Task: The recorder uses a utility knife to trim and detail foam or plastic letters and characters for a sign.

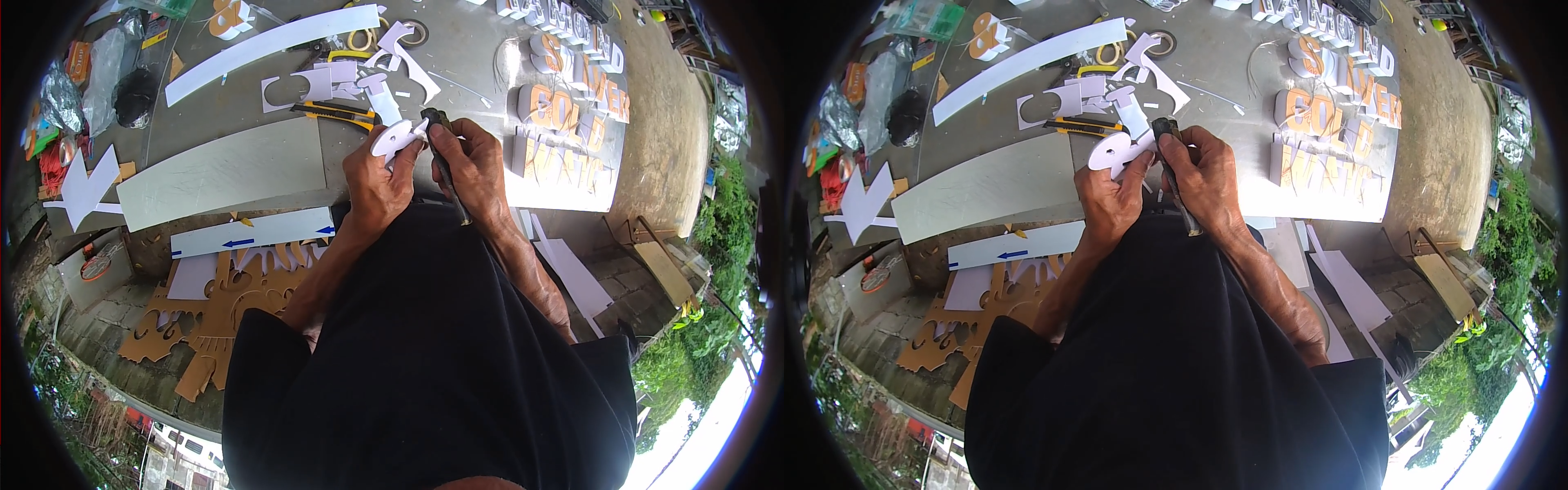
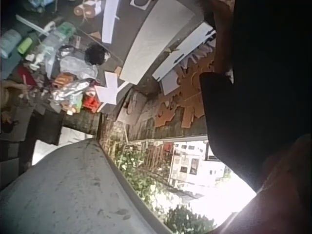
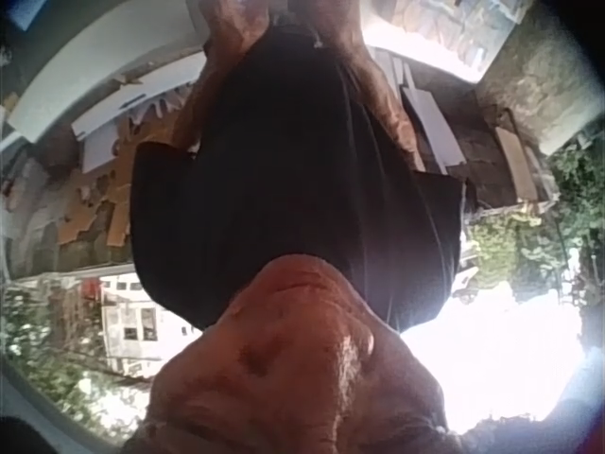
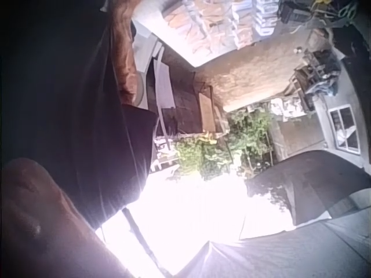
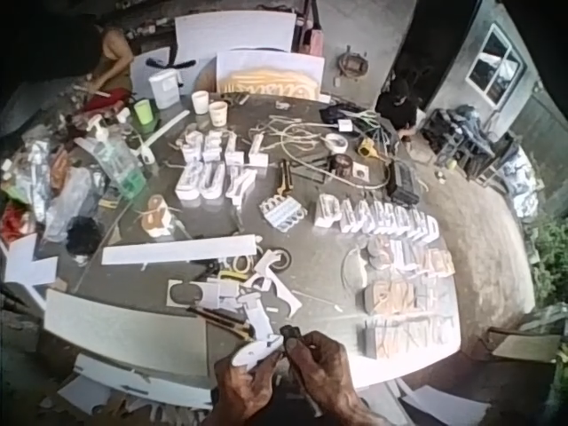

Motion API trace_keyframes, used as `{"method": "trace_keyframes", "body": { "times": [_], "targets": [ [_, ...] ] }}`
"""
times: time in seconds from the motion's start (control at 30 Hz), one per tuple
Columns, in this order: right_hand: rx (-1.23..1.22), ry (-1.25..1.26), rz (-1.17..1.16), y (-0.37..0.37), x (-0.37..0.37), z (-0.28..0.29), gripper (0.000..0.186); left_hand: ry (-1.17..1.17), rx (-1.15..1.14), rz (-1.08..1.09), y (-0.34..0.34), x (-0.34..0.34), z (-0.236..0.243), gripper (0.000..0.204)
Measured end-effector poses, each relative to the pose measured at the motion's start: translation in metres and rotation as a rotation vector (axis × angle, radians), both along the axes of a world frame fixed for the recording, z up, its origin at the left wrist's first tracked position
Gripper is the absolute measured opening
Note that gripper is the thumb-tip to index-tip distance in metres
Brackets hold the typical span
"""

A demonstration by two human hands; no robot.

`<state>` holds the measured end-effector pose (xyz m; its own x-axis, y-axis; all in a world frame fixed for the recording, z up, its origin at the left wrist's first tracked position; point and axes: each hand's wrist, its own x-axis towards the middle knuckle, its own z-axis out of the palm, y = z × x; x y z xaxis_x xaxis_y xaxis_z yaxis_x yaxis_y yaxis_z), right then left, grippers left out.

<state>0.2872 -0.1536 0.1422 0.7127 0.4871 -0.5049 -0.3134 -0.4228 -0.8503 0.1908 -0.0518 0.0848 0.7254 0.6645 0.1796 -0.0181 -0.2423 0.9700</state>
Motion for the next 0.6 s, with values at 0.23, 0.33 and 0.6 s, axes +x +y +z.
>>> {"method": "trace_keyframes", "body": {
  "times": [0.23,0.33,0.6],
  "targets": [
    [-0.203,-0.270,0.065,-0.014,0.014,-0.015,0.031,-0.095,-0.316,0.015,-0.003,-0.001,-0.006,0.021],
    [-0.160,-0.174,-0.013,-0.013,0.019,-0.006,0.033,-0.033,-0.129,-0.038,0.004,0.000,-0.005,0.022],
    [-0.178,0.055,0.056,-0.030,0.019,-0.040,0.034,-0.115,-0.419,-0.071,0.006,0.001,-0.012,0.020]
  ]
}}
